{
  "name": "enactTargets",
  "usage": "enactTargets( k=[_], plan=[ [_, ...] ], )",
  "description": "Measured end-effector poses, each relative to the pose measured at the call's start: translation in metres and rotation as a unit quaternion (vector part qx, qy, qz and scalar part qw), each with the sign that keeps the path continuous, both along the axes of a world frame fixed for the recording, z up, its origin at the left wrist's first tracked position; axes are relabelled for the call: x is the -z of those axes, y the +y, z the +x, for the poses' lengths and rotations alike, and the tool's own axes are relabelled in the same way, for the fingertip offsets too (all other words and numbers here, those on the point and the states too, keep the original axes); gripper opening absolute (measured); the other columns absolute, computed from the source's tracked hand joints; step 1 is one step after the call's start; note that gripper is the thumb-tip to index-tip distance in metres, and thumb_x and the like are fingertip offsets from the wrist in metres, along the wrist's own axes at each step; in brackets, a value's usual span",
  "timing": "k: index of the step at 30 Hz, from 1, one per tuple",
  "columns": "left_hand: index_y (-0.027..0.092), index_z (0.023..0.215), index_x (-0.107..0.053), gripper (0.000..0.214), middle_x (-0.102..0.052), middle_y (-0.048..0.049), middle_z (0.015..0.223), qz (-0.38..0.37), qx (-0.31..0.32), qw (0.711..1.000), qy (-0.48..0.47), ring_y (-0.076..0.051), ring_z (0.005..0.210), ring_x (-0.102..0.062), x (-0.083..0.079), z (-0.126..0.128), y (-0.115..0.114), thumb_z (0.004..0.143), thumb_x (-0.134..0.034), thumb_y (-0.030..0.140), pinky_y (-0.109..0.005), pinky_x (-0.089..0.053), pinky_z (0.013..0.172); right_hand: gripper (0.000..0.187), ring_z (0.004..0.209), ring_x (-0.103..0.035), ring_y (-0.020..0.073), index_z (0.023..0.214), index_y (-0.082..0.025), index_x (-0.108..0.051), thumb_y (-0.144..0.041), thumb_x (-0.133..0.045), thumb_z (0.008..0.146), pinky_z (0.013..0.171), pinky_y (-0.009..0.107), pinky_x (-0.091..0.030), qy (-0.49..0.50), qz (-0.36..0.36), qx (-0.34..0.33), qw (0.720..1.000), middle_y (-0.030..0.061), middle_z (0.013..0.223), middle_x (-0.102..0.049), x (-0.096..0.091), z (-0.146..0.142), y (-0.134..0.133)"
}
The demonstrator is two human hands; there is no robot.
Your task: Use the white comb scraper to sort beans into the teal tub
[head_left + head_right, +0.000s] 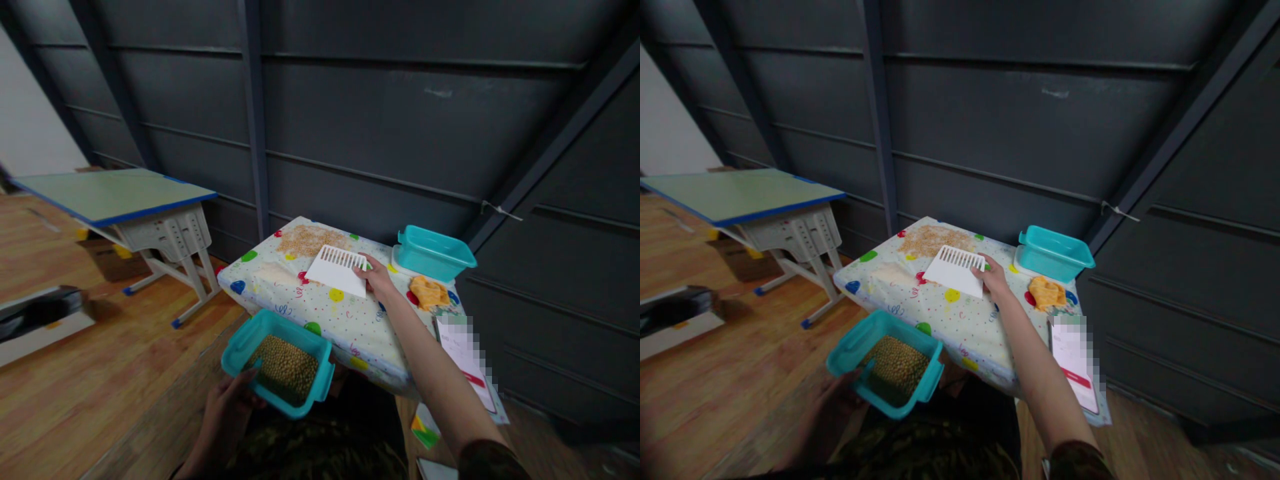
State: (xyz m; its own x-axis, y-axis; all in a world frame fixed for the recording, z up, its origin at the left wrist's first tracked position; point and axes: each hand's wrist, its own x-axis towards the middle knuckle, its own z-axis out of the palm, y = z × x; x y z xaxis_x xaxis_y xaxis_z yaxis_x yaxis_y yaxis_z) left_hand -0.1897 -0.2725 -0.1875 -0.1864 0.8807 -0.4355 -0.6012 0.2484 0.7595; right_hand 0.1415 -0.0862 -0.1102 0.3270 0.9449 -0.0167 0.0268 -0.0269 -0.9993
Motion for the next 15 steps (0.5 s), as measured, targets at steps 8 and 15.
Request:
enactTargets(
  k=[8, 15],
  plan=[
    [0.018, 0.04, -0.06, 0.046, -0.052, 0.0025, 0.038, -0.001, -0.01, 1.0, 0.003, -0.013, 0.037, -0.052, 0.002, 0.001, 0.002, 0.039, -0.102, 0.035, -0.024, -0.049, 0.038, 0.069, 0.062, -0.058, 0.0144, 0.118, -0.021, -0.075, -0.026, -0.089, 0.051, 0.049, 0.021, -0.038, 0.038, -0.003, -0.023, 0.999, -0.0016, 0.078, -0.072, -0.004, -0.004, -0.007],
    [0.016, 0.044, -0.068, 0.042, -0.056, -0.001, 0.041, 0.001, 0.011, 1.0, 0.007, -0.014, 0.04, -0.055, 0.006, -0.002, 0.002, 0.044, -0.102, 0.04, -0.026, -0.051, 0.041, 0.068, 0.072, -0.068, 0.0189, 0.116, -0.022, -0.076, -0.023, -0.092, 0.049, 0.055, 0.025, -0.05, 0.059, -0.005, -0.046, 0.997, 0.0021, 0.093, -0.079, -0.002, 0.001, -0.011]
  ],
)
